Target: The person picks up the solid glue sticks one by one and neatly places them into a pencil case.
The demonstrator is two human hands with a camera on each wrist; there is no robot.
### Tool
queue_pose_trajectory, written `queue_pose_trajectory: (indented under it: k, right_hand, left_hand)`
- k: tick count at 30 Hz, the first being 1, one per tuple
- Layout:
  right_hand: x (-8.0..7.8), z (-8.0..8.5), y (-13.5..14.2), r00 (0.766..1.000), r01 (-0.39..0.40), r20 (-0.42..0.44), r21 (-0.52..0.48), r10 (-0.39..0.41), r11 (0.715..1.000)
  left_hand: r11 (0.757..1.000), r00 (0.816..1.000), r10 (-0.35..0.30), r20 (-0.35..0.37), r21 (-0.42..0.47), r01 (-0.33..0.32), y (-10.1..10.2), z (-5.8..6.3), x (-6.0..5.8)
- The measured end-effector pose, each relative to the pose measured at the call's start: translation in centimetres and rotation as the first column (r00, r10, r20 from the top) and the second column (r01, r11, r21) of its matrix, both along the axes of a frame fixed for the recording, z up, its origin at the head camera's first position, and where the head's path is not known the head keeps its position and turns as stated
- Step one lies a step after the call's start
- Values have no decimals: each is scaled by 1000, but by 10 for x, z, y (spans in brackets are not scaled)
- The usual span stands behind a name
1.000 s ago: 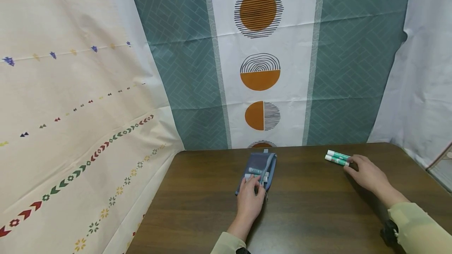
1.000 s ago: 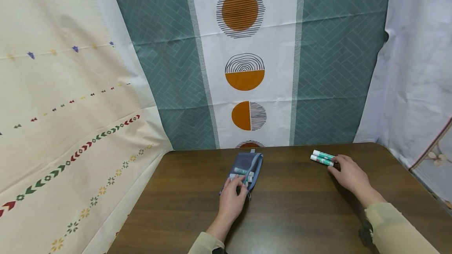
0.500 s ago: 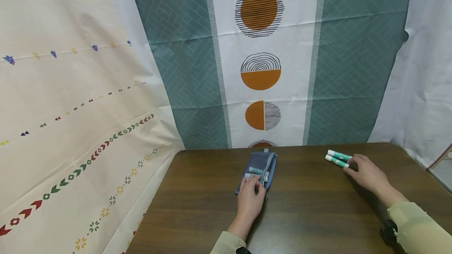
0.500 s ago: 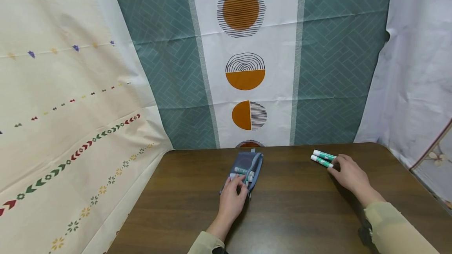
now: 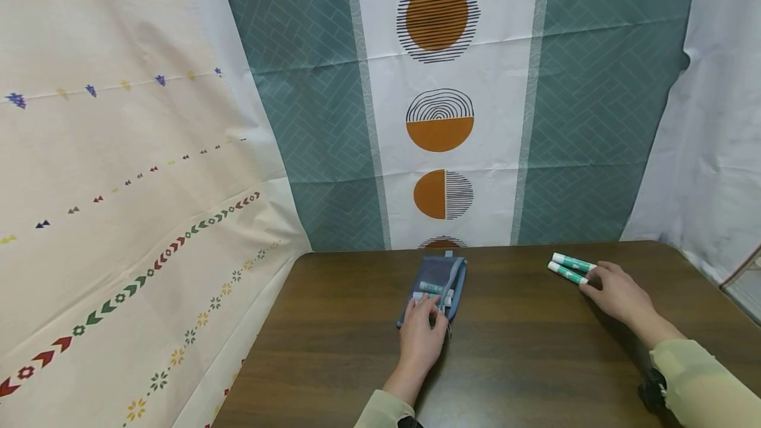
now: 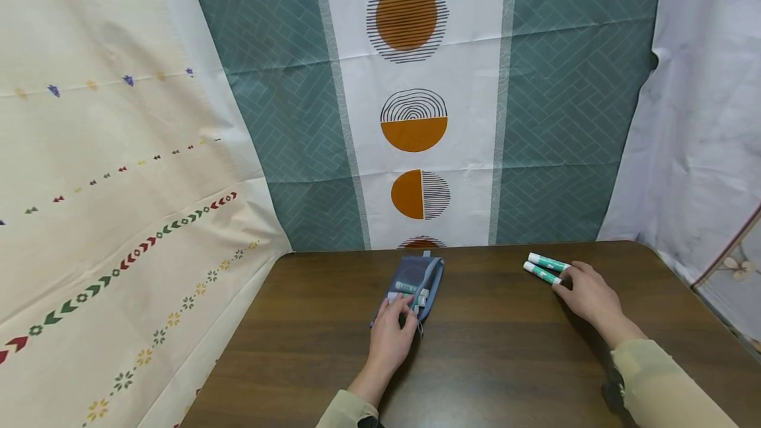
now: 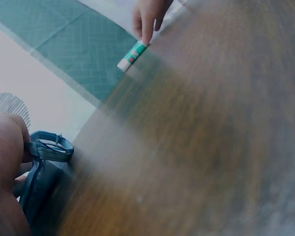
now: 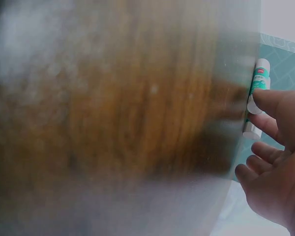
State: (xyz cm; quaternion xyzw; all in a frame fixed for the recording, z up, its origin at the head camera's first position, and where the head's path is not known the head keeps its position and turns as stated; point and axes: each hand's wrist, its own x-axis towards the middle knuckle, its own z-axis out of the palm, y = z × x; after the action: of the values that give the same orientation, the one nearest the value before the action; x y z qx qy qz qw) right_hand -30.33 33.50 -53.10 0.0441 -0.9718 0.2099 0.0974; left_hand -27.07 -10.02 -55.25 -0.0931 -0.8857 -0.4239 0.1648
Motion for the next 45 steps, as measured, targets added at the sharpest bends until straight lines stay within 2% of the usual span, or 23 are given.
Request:
queue_pose_trajectory:
  k: [13,27,34,45]
  right_hand:
    - [6,5,-5,999,21,-43,14,-20,1000]
    - [16,6,-8,991,40,-126,-33,-44,999]
    - [19,10,-10,993,55,-107,-44,-59,998]
    - [21,21,-28,993,21,-111,-67,-28,998]
  left_hand:
    - [1000,1000,0,-1,1,0,0,-1,1]
    - [1000,1000,-4,-13,-1,4,0,-1,1]
    - [1000,1000,-2,-19,-7,2,0,-1,1]
    - [1000,999,-7,-34,-9,7,-1,-1,0]
